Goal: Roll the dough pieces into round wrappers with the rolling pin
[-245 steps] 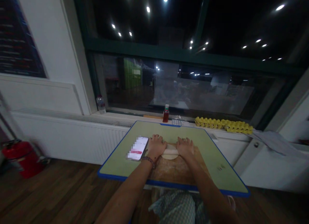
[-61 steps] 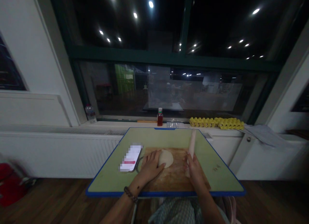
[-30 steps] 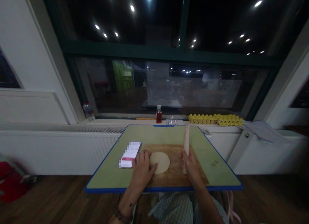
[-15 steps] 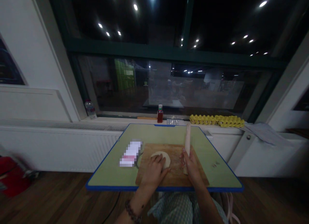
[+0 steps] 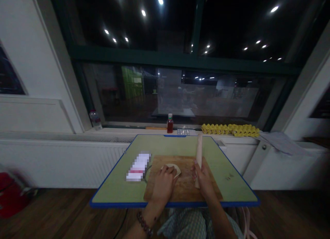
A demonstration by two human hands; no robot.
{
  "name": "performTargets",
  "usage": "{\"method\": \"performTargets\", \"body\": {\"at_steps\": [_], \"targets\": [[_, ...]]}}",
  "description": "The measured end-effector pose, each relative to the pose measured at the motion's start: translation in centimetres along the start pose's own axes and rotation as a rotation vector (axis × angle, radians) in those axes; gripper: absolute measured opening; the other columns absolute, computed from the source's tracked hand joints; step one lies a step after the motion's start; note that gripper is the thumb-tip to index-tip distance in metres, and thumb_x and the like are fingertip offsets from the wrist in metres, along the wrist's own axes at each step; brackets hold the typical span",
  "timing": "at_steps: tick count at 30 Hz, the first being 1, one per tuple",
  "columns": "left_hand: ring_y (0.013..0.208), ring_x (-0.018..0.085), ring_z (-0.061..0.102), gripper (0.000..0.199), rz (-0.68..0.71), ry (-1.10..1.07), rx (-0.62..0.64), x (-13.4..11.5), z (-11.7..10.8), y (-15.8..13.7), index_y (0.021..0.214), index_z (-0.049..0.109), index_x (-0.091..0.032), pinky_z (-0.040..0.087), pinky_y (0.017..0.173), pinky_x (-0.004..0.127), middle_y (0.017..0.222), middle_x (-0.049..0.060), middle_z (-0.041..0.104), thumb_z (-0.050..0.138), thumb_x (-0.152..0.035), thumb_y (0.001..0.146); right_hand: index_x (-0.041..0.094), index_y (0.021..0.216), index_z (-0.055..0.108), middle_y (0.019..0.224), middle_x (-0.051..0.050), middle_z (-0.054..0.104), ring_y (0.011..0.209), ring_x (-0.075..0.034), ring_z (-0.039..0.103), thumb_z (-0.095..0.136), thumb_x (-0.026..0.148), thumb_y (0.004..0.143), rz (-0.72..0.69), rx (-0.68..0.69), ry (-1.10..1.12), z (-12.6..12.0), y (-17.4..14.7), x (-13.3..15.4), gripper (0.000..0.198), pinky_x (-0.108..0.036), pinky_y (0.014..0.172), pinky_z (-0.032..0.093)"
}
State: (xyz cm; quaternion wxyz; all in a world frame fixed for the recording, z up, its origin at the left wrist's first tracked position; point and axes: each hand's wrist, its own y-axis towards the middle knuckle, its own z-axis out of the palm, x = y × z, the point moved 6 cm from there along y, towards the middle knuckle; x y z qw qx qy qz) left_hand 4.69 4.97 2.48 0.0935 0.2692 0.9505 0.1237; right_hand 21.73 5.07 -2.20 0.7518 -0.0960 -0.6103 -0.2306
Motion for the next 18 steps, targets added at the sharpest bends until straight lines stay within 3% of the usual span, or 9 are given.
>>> {"method": "performTargets", "body": {"at_steps": [11,18], "targets": [[0.103,0.025,0.061,0.029,0.027,-0.039,-0.110,-0.4,-0.6,0.2,0.106,0.069,-0.020,0.046,0.089,0.041,0.104,0.008,0.072,0.042,-0.024,0.096,0.024,0.081,0.049,0.059,0.007,0.051,0.042,-0.009,0.041,0.063,0.066,0.071,-0.006,0.017,-0.024,0.1,-0.3,0.4,0.045,-0.021,0.036,0.036],[0.120,0.026,0.054,0.031,0.073,-0.091,-0.086,-1.1,0.3,0.3,0.119,0.064,-0.019,0.045,0.099,0.043,0.125,0.006,0.065,0.045,-0.030,0.096,0.023,0.077,0.050,0.056,0.006,0.050,0.043,-0.009,0.042,0.064,0.069,0.068,-0.005,-0.006,-0.040,0.0,-0.2,0.3,0.049,-0.021,0.037,0.035]]}}
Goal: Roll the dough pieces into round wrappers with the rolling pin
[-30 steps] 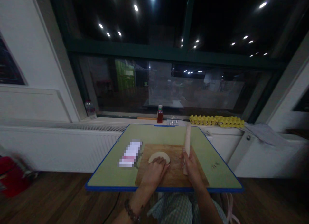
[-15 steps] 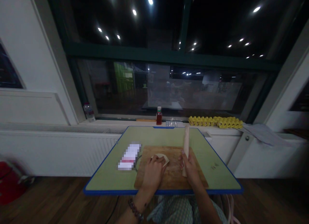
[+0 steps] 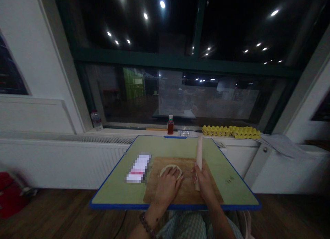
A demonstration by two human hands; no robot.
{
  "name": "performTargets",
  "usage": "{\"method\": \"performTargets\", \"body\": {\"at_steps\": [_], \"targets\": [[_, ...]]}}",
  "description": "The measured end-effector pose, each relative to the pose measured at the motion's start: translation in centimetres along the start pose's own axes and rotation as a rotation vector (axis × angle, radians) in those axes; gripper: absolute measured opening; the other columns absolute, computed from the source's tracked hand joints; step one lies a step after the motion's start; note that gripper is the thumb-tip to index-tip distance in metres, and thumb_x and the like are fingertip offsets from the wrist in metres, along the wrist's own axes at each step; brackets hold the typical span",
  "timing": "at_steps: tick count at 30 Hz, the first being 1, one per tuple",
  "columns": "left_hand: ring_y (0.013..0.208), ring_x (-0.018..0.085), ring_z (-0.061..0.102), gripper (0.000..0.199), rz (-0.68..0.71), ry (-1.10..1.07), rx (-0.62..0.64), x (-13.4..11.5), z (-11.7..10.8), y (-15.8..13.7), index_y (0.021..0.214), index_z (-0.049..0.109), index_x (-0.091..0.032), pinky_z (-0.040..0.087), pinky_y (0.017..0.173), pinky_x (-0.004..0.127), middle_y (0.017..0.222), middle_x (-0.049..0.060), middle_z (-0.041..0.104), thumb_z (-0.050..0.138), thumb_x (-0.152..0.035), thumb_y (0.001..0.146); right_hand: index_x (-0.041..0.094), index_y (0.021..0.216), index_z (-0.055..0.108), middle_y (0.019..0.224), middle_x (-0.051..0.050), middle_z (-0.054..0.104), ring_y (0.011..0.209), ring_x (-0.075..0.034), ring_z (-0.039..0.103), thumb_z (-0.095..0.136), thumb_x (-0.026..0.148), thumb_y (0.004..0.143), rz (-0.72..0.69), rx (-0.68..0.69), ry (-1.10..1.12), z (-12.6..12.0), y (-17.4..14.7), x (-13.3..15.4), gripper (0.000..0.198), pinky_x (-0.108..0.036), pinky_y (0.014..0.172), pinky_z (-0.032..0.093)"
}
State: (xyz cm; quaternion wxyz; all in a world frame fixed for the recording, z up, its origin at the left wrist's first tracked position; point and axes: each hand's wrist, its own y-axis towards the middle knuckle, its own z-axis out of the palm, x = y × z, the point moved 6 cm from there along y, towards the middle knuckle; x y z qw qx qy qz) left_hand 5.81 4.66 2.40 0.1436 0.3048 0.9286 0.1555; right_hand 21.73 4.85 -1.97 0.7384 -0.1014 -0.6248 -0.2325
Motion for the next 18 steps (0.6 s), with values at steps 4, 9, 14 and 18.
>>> {"method": "performTargets", "body": {"at_steps": [4,9,14,18], "targets": [[0.133,0.025,0.044,0.045,0.075,-0.029,0.040,0.0,0.8,-1.3,0.133,0.053,-0.018,0.039,0.108,0.043,0.139,0.007,0.054,0.044,-0.041,0.096,0.023,0.075,0.050,0.057,0.006,0.050,0.043,-0.009,0.041,0.063,0.070,0.068,-0.003,0.018,0.008,0.1,0.0,0.0,0.049,-0.022,0.038,0.036],[0.137,0.024,0.037,0.053,0.118,-0.066,0.004,0.3,1.5,-4.0,0.142,0.042,-0.020,0.037,0.111,0.050,0.146,0.009,0.045,0.042,-0.046,0.096,0.023,0.074,0.051,0.055,0.006,0.049,0.041,-0.009,0.041,0.063,0.070,0.067,0.016,0.017,-0.007,0.1,-0.2,0.1,0.049,-0.023,0.037,0.036],[0.137,0.023,0.037,0.050,0.104,-0.077,-0.039,0.1,1.4,-5.6,0.142,0.041,-0.021,0.038,0.111,0.050,0.146,0.007,0.044,0.041,-0.043,0.097,0.024,0.074,0.051,0.054,0.006,0.049,0.041,-0.011,0.042,0.062,0.070,0.069,0.011,0.016,-0.025,0.0,-0.3,0.1,0.047,-0.024,0.038,0.037],[0.135,0.023,0.040,0.049,0.106,-0.059,-0.078,-0.2,1.2,-6.5,0.142,0.041,-0.021,0.041,0.109,0.048,0.145,0.006,0.046,0.042,-0.039,0.097,0.025,0.077,0.053,0.056,0.005,0.050,0.042,-0.012,0.043,0.062,0.069,0.070,0.007,0.037,-0.037,-0.1,-0.1,-0.4,0.045,-0.026,0.038,0.038]]}}
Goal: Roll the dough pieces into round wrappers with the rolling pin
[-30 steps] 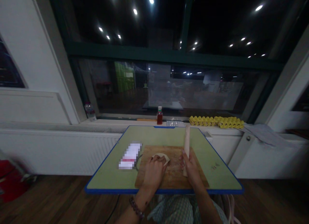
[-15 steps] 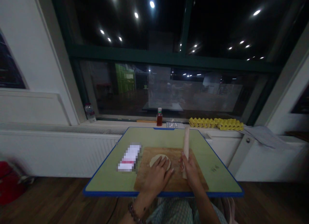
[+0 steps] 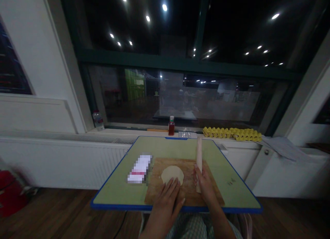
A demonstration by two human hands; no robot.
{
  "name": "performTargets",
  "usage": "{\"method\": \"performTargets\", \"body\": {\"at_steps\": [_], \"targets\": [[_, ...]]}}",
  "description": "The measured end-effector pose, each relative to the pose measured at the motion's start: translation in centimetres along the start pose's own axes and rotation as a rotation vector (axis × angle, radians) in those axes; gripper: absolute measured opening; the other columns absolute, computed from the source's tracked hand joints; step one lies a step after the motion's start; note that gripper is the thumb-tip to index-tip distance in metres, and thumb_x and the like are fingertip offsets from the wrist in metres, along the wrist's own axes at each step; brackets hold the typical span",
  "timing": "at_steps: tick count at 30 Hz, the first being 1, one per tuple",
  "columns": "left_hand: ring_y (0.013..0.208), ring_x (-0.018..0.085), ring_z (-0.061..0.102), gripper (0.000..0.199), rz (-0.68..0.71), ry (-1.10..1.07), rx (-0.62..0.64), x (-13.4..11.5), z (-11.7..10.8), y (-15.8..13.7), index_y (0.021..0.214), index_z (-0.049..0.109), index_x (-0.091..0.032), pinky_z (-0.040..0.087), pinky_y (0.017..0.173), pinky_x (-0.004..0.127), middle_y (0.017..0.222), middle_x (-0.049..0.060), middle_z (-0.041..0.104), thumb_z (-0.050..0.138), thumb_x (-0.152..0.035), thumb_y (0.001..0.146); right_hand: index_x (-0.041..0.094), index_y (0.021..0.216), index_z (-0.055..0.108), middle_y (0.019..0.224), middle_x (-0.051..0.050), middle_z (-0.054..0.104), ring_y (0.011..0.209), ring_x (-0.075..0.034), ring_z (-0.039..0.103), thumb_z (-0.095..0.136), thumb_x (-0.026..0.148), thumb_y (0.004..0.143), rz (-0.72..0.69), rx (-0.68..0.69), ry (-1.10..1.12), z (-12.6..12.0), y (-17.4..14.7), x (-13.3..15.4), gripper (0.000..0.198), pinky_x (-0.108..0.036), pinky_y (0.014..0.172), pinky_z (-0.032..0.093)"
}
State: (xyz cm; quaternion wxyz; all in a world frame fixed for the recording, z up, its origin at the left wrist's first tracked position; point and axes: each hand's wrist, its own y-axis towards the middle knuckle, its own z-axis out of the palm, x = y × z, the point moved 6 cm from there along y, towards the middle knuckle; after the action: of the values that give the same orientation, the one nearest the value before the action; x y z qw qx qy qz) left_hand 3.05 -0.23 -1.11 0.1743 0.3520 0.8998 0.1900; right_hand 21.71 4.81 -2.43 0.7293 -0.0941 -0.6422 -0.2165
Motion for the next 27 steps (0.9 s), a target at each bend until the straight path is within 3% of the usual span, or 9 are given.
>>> {"method": "performTargets", "body": {"at_steps": [9,14,17,20,23,25,27], "targets": [[0.136,0.027,0.039,0.062,0.084,0.063,-0.007,-0.7,-0.4,-2.3,0.151,0.024,-0.028,0.042,0.108,0.048,0.151,0.005,0.037,0.047,-0.039,0.094,0.024,0.076,0.055,0.055,0.005,0.051,0.043,-0.012,0.045,0.062,0.069,0.070,-0.003,0.001,-0.045,-0.1,-0.1,0.1,0.046,-0.026,0.040,0.038],[0.135,0.026,0.041,0.071,0.132,0.072,-0.028,-0.3,-0.5,-3.3,0.152,0.019,-0.033,0.040,0.109,0.046,0.150,0.001,0.040,0.053,-0.033,0.090,0.024,0.077,0.057,0.056,0.005,0.053,0.044,-0.013,0.046,0.062,0.068,0.071,0.003,0.019,-0.057,-0.1,0.0,-0.6,0.044,-0.026,0.041,0.038],[0.134,0.026,0.042,0.071,0.114,0.071,-0.060,0.4,-0.6,-4.0,0.150,0.022,-0.037,0.040,0.109,0.046,0.148,-0.001,0.043,0.054,-0.030,0.088,0.023,0.084,0.061,0.058,0.004,0.055,0.045,-0.013,0.047,0.064,0.067,0.070,0.021,0.102,-0.072,0.7,-0.3,-0.4,0.047,-0.026,0.042,0.038],[0.134,0.026,0.041,0.063,0.039,0.082,-0.113,1.3,-1.4,-4.6,0.147,0.030,-0.040,0.040,0.107,0.046,0.147,-0.002,0.045,0.053,-0.032,0.089,0.023,0.101,0.065,0.063,0.003,0.060,0.048,-0.014,0.051,0.064,0.065,0.072,0.030,0.291,-0.143,2.0,-1.0,0.8,0.052,-0.025,0.044,0.041],[0.132,0.026,0.040,0.049,-0.096,0.081,-0.171,2.7,-2.8,-4.8,0.140,0.044,-0.039,0.040,0.104,0.046,0.144,0.000,0.048,0.049,-0.033,0.091,0.026,0.115,0.066,0.099,-0.003,0.071,0.084,-0.021,0.064,0.063,0.050,0.080,-0.182,0.486,-0.348,3.0,-1.5,3.5,0.042,-0.031,0.074,0.051],[0.127,0.027,0.042,0.039,-0.181,0.049,-0.211,3.7,-3.8,-4.5,0.131,0.053,-0.036,0.042,0.100,0.045,0.136,0.003,0.052,0.047,-0.034,0.092,0.030,0.119,0.065,0.115,-0.004,0.068,0.104,-0.025,0.061,0.063,0.040,0.082,-0.341,0.557,-0.587,3.1,-1.5,4.6,0.038,-0.037,0.092,0.046],[0.121,0.027,0.046,0.033,-0.266,0.017,-0.271,4.9,-4.9,-4.0,0.123,0.059,-0.031,0.043,0.097,0.045,0.127,0.007,0.055,0.045,-0.035,0.093,0.034,0.122,0.064,0.119,-0.003,0.067,0.111,-0.027,0.058,0.064,0.035,0.081,-0.446,0.582,-0.803,2.9,-1.0,4.9,0.040,-0.041,0.100,0.041]]}}
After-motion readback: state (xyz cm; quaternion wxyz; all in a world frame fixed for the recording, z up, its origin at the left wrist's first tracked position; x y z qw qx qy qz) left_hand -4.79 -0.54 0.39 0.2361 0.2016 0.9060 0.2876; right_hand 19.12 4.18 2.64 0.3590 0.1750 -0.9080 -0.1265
